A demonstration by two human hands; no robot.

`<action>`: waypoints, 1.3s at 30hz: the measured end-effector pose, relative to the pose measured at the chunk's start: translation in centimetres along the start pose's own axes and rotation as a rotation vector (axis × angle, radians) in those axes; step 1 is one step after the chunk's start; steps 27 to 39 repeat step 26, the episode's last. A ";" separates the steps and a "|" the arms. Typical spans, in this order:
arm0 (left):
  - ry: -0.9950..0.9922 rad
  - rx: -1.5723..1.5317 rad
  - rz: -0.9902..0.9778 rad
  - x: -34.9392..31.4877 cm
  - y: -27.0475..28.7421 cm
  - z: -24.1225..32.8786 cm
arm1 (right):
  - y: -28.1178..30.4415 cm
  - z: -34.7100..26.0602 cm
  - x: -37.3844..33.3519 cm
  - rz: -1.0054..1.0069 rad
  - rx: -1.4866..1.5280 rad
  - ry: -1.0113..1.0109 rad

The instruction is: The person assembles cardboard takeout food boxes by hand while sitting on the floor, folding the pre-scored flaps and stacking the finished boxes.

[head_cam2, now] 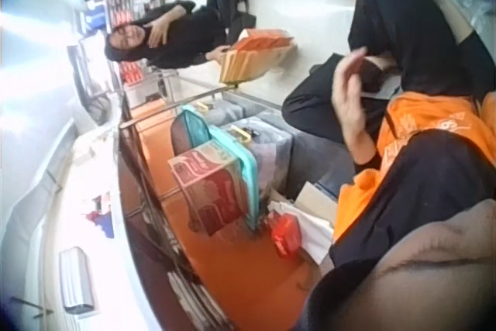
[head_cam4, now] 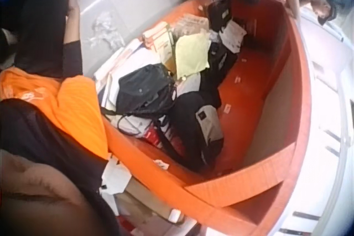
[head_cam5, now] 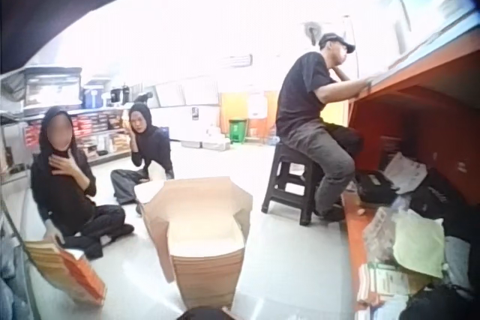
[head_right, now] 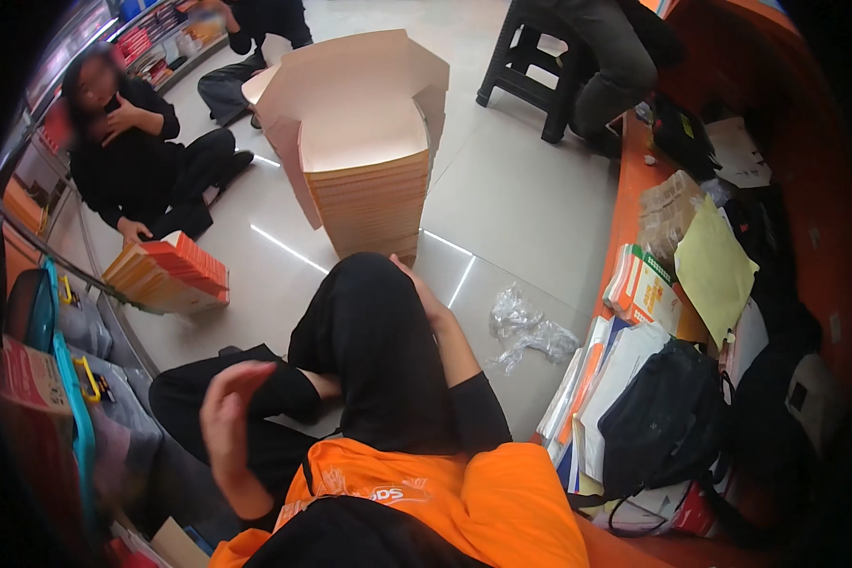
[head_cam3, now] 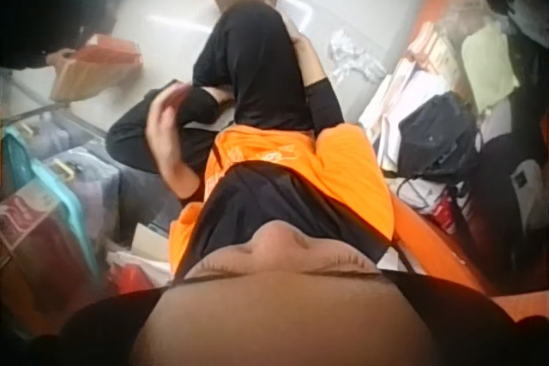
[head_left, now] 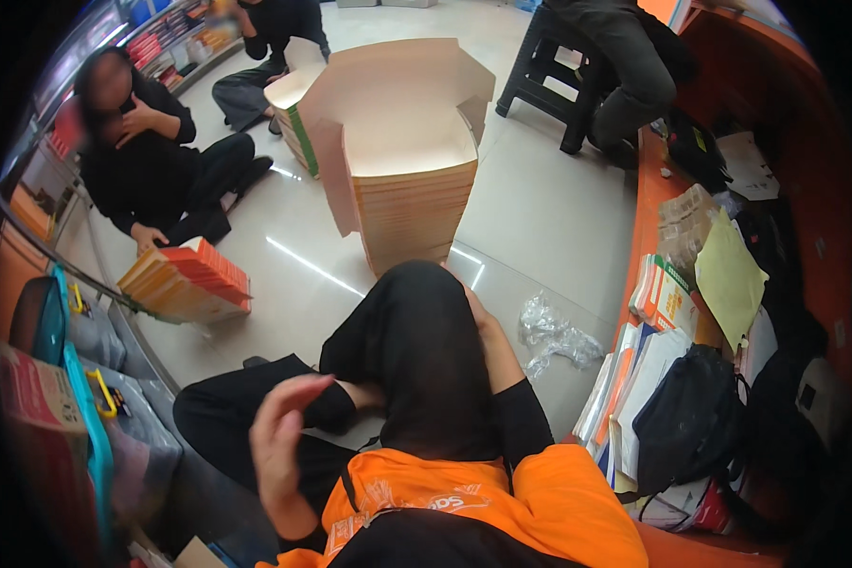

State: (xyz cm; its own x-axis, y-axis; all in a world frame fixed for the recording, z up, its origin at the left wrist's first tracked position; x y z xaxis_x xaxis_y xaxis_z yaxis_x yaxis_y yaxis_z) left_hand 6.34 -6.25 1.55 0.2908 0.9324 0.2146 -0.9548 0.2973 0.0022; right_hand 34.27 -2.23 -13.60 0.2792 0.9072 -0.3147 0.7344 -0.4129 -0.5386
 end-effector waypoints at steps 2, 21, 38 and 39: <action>-0.220 0.098 0.208 -3.3 5.4 3.5 | -0.6 1.7 -0.1 -0.003 -0.069 -0.012; -0.199 -0.018 1.081 -13.1 25.7 -0.9 | -12.5 -12.9 3.8 -0.001 -1.915 1.248; 0.079 -0.027 0.803 -14.1 26.5 -8.4 | -13.7 -12.4 7.2 -0.154 -2.160 1.068; 0.079 -0.027 0.803 -14.1 26.5 -8.4 | -13.7 -12.4 7.2 -0.154 -2.160 1.068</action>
Point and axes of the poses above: each hand's wrist, its own x-axis towards the middle knuckle, its own y-axis out of the back of the hand, z = x × y, the point moved 6 cm from there along x, towards the middle knuckle, and after that the axes turned 13 degrees about z, right-handed, at the moved point
